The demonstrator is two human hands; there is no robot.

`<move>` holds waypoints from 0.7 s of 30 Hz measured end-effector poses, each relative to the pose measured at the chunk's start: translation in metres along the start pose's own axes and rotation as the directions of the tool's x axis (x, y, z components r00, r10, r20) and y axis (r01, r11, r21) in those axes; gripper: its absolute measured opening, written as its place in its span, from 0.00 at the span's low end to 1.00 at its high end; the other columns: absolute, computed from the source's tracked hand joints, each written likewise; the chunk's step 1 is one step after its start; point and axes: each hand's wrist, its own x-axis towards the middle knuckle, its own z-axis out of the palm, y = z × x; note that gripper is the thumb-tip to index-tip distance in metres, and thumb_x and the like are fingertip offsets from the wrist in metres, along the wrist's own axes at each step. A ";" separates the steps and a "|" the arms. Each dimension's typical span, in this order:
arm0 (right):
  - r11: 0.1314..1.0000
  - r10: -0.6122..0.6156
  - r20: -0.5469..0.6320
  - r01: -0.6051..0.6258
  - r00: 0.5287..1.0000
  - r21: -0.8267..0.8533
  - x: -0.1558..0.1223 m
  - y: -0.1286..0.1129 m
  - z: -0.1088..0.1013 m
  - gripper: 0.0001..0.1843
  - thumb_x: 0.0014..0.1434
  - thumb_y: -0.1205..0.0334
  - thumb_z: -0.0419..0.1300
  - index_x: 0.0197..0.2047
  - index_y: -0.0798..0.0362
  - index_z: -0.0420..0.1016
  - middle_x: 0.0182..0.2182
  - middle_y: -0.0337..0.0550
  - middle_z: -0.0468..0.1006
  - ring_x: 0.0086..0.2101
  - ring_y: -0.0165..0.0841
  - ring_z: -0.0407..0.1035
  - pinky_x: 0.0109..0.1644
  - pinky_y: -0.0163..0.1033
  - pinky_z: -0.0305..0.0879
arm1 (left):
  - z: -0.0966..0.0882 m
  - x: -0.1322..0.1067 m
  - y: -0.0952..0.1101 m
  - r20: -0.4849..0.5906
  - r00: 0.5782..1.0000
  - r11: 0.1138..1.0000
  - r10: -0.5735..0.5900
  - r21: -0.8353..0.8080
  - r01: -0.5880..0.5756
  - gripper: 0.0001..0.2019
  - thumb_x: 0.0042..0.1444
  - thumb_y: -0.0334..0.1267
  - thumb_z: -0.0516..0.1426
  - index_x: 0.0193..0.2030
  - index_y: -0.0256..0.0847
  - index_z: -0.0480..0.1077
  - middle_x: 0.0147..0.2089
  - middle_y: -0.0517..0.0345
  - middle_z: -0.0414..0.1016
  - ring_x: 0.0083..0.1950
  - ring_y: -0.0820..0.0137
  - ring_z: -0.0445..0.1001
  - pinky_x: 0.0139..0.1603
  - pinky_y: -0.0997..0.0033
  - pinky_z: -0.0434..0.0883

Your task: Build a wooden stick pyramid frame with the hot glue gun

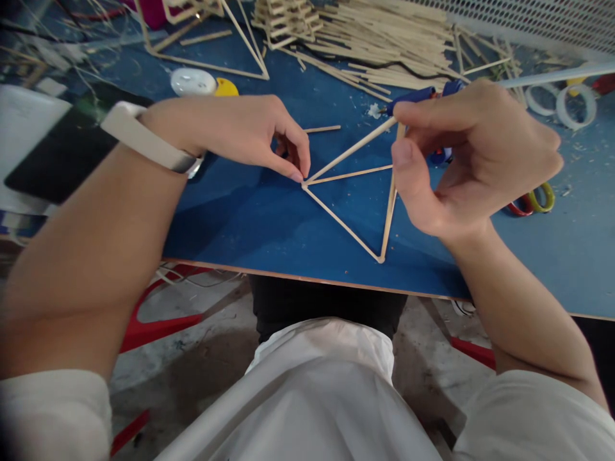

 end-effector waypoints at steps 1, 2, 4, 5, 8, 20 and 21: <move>1.000 -0.011 0.004 0.011 1.000 0.003 0.000 0.001 0.000 0.11 0.68 0.42 0.77 0.50 0.32 0.98 0.25 0.39 0.86 0.23 0.42 0.84 0.18 0.46 0.63 | -0.001 0.000 -0.002 0.005 1.000 1.000 -0.010 -0.004 0.010 0.14 0.72 0.55 0.68 0.52 0.51 0.90 0.51 0.62 0.93 0.47 0.69 0.75 0.53 0.57 0.72; 1.000 -0.015 0.005 0.015 1.000 0.004 0.000 0.001 -0.001 0.12 0.68 0.42 0.77 0.50 0.32 0.98 0.25 0.39 0.86 0.23 0.42 0.84 0.18 0.46 0.63 | -0.002 -0.001 -0.003 0.004 1.000 1.000 -0.018 -0.004 0.018 0.15 0.72 0.55 0.68 0.53 0.51 0.90 0.51 0.62 0.93 0.47 0.69 0.75 0.53 0.57 0.72; 1.000 -0.006 0.012 0.006 1.000 -0.002 0.000 0.001 -0.002 0.12 0.68 0.41 0.77 0.50 0.32 0.98 0.25 0.39 0.87 0.23 0.42 0.84 0.19 0.46 0.65 | -0.003 -0.001 -0.004 -0.006 1.000 1.000 -0.022 0.000 0.022 0.15 0.72 0.55 0.67 0.54 0.51 0.90 0.52 0.63 0.93 0.47 0.70 0.75 0.52 0.59 0.72; 1.000 0.010 0.012 -0.010 1.000 -0.011 0.000 0.000 -0.002 0.12 0.68 0.40 0.77 0.49 0.32 0.98 0.25 0.39 0.87 0.23 0.42 0.84 0.19 0.47 0.66 | -0.003 -0.002 -0.004 -0.005 1.000 1.000 -0.021 0.005 0.021 0.15 0.73 0.54 0.67 0.54 0.50 0.90 0.52 0.63 0.93 0.46 0.70 0.75 0.51 0.60 0.73; 0.998 0.047 -0.008 -0.047 0.999 -0.042 -0.001 -0.001 -0.002 0.14 0.68 0.35 0.77 0.47 0.31 0.98 0.25 0.39 0.86 0.23 0.42 0.84 0.20 0.48 0.68 | -0.002 -0.002 -0.003 -0.005 1.000 1.000 0.014 0.012 -0.014 0.14 0.73 0.52 0.66 0.53 0.50 0.90 0.51 0.63 0.93 0.45 0.72 0.76 0.50 0.63 0.74; 0.998 0.042 -0.001 -0.042 0.999 -0.045 -0.001 -0.005 0.000 0.13 0.69 0.38 0.76 0.48 0.33 0.98 0.25 0.40 0.87 0.24 0.42 0.84 0.21 0.47 0.68 | 0.004 0.002 0.007 -0.009 1.000 1.000 0.007 0.015 -0.007 0.24 0.78 0.65 0.60 0.56 0.51 0.88 0.50 0.61 0.91 0.48 0.68 0.72 0.56 0.61 0.68; 0.999 0.028 -0.001 -0.028 1.000 -0.039 0.000 -0.004 0.000 0.13 0.69 0.39 0.77 0.48 0.33 0.98 0.25 0.40 0.86 0.24 0.42 0.84 0.20 0.46 0.67 | 0.005 0.003 0.007 -0.004 1.000 1.000 0.010 0.022 -0.010 0.24 0.79 0.64 0.59 0.57 0.51 0.88 0.50 0.60 0.91 0.46 0.69 0.72 0.54 0.61 0.68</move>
